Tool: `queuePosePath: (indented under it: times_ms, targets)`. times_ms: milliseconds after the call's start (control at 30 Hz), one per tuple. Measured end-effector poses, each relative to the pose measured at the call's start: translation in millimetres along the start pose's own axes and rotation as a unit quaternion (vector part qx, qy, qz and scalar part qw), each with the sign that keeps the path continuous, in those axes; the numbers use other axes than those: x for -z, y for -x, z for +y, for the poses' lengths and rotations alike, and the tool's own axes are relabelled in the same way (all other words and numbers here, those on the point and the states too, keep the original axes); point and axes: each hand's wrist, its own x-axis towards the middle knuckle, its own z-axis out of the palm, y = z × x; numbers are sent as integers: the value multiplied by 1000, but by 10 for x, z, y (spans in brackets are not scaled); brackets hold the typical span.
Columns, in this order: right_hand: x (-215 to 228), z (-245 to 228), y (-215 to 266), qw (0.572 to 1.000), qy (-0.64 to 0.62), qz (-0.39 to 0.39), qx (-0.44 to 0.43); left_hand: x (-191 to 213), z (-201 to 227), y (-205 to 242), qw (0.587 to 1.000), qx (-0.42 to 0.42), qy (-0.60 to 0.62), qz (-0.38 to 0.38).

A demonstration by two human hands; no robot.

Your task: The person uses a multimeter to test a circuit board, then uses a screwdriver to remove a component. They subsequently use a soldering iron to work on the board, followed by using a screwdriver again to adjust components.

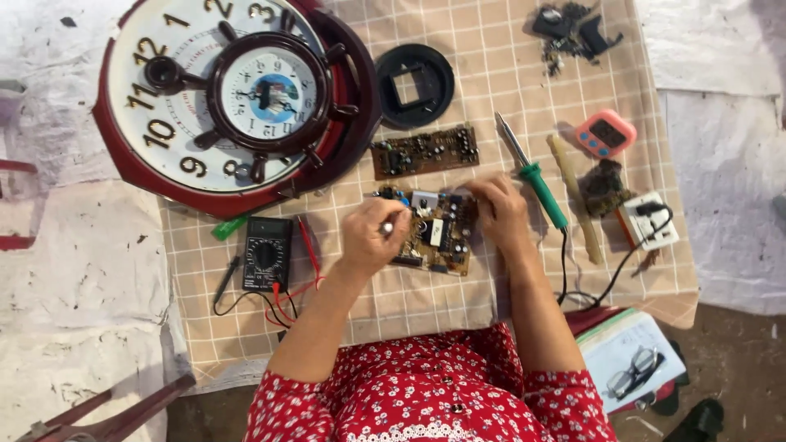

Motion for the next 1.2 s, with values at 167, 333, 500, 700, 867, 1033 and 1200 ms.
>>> queuePosePath:
  times_ms: [167, 333, 500, 700, 867, 1033, 1200]
  targets:
    - [64, -341, 83, 996, -66, -28, 56, -94, 621, -378, 993, -1, 114, 40]
    - [-215, -397, 288, 963, -245, -98, 58, -343, 708, -136, 986, -69, 148, -27]
    - [-134, -462, 278, 942, -333, -41, 0, -307, 333, -133, 982, -45, 179, -37]
    - [49, -260, 238, 914, -335, 154, -168, 295, -246, -3, 993, 92, -12, -68]
    - [-13, -143, 469, 860, -370, 223, -273, 346, -301, 411, 968, 149, -122, -162]
    - [-77, -58, 435, 851, -389, 255, -245, 439, -99, 380, 959, 201, -92, -179]
    - [-163, 67, 510, 849, -415, 252, -209, 462, 143, 198, 946, 227, -95, -212]
